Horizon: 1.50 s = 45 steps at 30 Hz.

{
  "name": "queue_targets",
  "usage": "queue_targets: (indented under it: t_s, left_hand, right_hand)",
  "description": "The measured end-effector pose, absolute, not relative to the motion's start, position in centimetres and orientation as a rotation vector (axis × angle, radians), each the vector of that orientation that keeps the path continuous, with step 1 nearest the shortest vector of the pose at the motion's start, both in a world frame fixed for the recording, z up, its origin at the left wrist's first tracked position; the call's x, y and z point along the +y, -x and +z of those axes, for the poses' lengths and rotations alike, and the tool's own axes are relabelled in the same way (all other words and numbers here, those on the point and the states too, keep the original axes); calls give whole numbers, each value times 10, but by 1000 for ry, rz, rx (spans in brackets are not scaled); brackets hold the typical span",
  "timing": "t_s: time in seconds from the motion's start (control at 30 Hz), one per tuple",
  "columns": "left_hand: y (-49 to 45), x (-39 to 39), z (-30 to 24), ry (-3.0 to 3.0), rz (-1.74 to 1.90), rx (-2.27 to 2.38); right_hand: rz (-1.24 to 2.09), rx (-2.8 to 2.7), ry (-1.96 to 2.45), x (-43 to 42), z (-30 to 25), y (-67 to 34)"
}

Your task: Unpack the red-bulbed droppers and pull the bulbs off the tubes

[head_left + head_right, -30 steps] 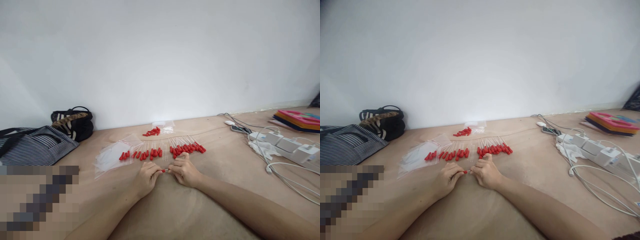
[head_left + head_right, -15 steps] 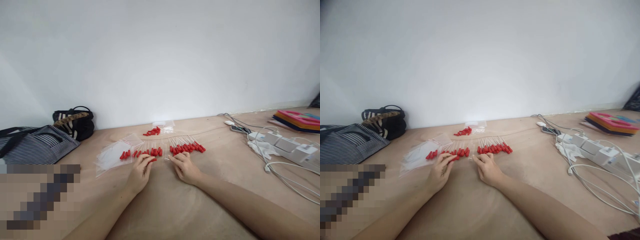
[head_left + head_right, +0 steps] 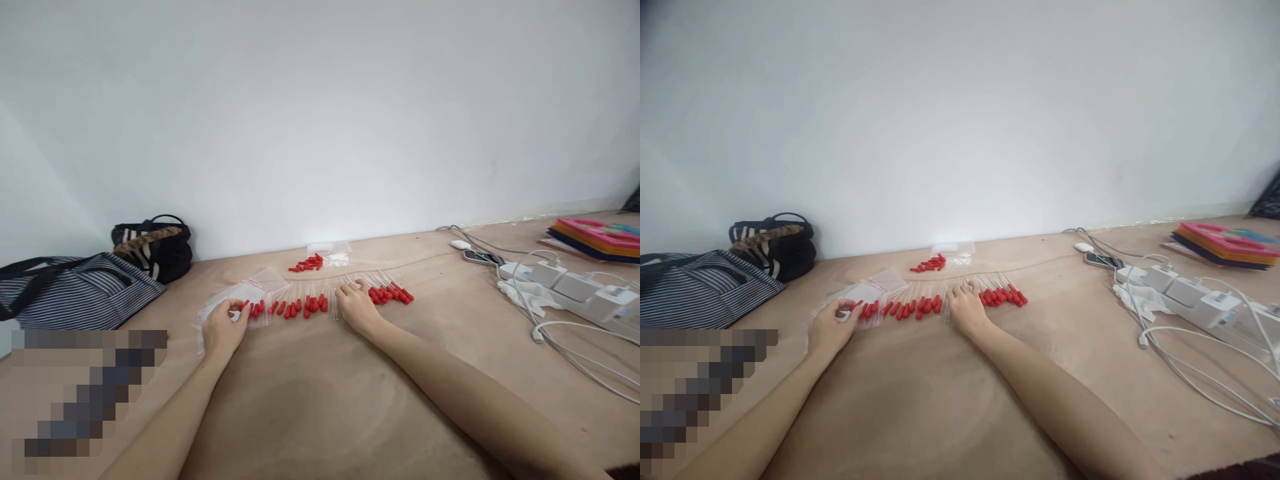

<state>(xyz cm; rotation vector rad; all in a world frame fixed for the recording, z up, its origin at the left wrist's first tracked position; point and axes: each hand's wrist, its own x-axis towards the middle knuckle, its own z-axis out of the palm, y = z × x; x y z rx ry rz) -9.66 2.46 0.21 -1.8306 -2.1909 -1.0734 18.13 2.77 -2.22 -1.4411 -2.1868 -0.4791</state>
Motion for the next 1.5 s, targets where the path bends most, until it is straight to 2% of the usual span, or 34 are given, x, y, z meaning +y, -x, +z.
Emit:
queue_targets:
  t_s: [0.17,0.33,0.53,0.83,1.0,1.13,1.27,1.5]
  left_hand:
    - [93,23,2,1795,-941,-2248]
    - [74,11,3,1792,-814,-1907]
    - [36,0,-8,2106,-780,-1512]
    - [5,19,-13,2353,-679,-1357]
    - [0,25,-15,2333,-856,-1452]
    - [-2,22,-11,2277,-1270,-1567]
    - [2,0,-8,2206,-1571,-1465]
    - [1,-39,-8,2706,-1325,-1229]
  right_hand:
    - [-467,-2221,1451,31,-28,-178]
    - [-442,-2239,1439,29,-28,-176]
    - [-434,-2178,1445,22,-23,-178]
    - [-430,-2141,1106,-26,-31,-214]
    - [-361,-2066,1124,-34,-30,-227]
    - [-337,-2057,1111,-31,-28,-221]
    - [-383,-2043,1042,-32,-28,-216]
    - [-562,-2050,905,-34,-21,-214]
